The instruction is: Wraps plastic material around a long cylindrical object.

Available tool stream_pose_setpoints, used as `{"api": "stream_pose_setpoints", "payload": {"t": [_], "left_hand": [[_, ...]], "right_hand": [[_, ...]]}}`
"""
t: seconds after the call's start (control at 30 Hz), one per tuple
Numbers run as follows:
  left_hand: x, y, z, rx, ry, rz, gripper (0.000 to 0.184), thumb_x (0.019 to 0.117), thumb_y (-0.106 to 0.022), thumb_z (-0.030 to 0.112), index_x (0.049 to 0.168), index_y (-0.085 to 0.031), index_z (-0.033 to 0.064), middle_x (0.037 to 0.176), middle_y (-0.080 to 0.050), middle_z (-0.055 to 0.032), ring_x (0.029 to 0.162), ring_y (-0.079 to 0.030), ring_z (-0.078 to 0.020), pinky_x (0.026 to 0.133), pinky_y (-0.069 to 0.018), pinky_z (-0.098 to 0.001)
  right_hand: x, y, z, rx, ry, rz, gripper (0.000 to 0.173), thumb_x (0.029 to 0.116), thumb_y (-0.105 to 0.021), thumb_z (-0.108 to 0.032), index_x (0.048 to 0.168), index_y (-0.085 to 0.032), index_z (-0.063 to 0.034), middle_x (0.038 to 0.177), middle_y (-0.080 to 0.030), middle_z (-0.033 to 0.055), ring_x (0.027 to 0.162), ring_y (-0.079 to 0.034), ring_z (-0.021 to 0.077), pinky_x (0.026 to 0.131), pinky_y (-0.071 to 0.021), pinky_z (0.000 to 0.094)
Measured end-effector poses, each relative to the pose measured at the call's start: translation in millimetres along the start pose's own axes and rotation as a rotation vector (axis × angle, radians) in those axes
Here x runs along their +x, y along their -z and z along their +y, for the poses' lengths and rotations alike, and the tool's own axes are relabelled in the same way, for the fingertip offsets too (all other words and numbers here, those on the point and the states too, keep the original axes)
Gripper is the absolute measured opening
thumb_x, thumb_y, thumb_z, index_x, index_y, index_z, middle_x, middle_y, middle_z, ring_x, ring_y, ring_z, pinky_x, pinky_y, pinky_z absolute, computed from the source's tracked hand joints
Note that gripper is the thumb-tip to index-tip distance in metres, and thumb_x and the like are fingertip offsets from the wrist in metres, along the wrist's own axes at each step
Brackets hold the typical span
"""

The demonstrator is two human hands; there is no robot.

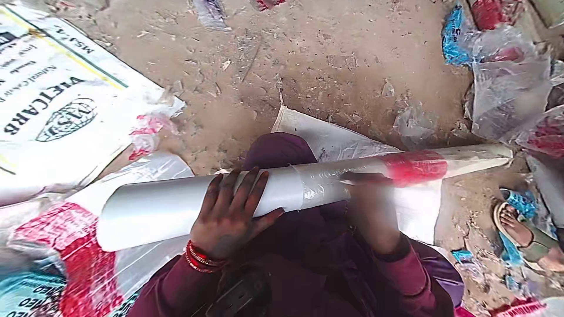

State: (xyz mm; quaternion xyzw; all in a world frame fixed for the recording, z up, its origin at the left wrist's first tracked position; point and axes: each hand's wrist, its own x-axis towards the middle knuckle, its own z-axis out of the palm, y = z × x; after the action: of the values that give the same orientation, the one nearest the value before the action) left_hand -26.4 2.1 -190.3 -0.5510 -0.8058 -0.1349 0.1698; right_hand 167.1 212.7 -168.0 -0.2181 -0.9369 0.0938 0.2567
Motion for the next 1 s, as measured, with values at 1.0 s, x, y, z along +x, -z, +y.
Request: {"api": "stream_pose_setpoints", "payload": {"t": [1.0], "left_hand": [[-2, 2, -1, 0.035, -0.018, 0.002, 0.081, 0.0959, -0.038, 0.076, 0.133, -0.070, 0.0111, 0.124, -0.074, -0.0128, 0.113, -0.069, -0.0371, 0.097, -0.0488, -0.0536]], "right_hand": [[4, -1, 12, -0.269, 0.358, -0.076, 0.029, 0.0942, -0.053, -0.003, 0.104, -0.076, -0.0177, 0.078, -0.065, 0.0044, 0.076, -0.061, 0.0225, 0.077, -0.0388, 0.0403]]}}
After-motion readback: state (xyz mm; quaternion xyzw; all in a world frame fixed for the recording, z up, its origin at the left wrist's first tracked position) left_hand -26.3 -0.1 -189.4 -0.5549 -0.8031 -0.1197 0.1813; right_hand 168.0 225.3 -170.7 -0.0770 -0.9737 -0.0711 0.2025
